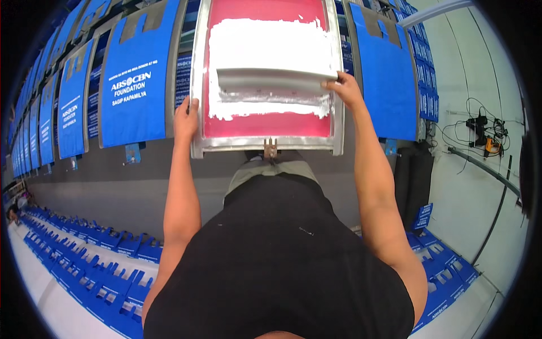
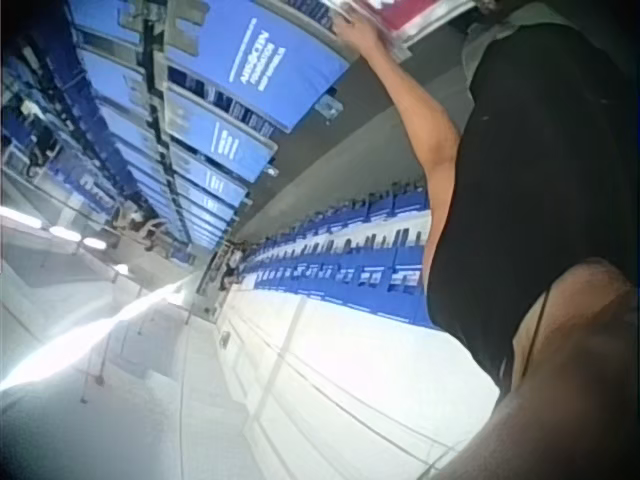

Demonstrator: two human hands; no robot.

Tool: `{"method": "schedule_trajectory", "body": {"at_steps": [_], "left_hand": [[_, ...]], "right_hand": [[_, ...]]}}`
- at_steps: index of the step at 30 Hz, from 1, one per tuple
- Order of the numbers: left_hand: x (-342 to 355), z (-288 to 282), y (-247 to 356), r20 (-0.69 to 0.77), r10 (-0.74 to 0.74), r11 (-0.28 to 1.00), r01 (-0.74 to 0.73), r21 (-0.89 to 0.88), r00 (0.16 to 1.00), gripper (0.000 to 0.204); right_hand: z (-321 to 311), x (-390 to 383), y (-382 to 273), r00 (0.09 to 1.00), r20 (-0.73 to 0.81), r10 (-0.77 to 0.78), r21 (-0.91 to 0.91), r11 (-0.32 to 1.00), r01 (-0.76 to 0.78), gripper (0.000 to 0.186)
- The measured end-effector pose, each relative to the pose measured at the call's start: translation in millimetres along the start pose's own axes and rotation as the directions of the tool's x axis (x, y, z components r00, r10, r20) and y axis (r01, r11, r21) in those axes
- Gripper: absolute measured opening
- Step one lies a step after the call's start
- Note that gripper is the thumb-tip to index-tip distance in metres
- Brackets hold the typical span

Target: The person uses a squeegee to spread white ink across a red screen printing frame. They repeatedly pull the squeegee from the top to the bottom of the frame to ensure even coverage of the ink over the mesh surface.

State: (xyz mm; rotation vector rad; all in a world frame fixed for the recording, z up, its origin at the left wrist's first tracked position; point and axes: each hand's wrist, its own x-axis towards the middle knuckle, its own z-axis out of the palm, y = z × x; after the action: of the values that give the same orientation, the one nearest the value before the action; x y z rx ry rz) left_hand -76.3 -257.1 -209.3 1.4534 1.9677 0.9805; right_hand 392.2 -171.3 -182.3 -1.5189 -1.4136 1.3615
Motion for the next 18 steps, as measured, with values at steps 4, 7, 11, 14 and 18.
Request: {"method": "schedule_trajectory", "body": {"at_steps": [4,7,11,14,18], "left_hand": [[-25.2,-32.2,93.7,0.08,0.482,0.816,-0.481,0.322,0.872,0.062],[-23.3,-20.1,149.7,0.444,0.555,0.629,-0.704,0.328,0.703,0.052],[22.7,1.0,153.1,0.7,0.265,0.614,-0.676,0.407,0.663,0.017],[70.8,2.5,194.5,0.666,0.217,0.642,-0.618,0.453,0.714,0.019],[141.5,33.6,181.2,0.472,0.428,0.631,-0.629,0.455,0.771,0.025]], "right_hand": [[24.2,-66.4,-67.9,0.991,0.079,-0.107,-0.828,0.547,0.125,0.032],[64.9,-99.5,-65.2,0.961,0.141,-0.237,-0.883,0.408,0.23,0.028],[50.9,-69.7,-72.2,0.974,0.205,-0.098,-0.831,0.508,0.227,0.027],[23.8,-13.4,-109.3,0.968,0.231,-0.102,-0.827,0.503,0.25,0.028],[22.3,68.6,-117.7,0.922,0.167,-0.349,-0.899,0.331,0.287,0.026]]}}
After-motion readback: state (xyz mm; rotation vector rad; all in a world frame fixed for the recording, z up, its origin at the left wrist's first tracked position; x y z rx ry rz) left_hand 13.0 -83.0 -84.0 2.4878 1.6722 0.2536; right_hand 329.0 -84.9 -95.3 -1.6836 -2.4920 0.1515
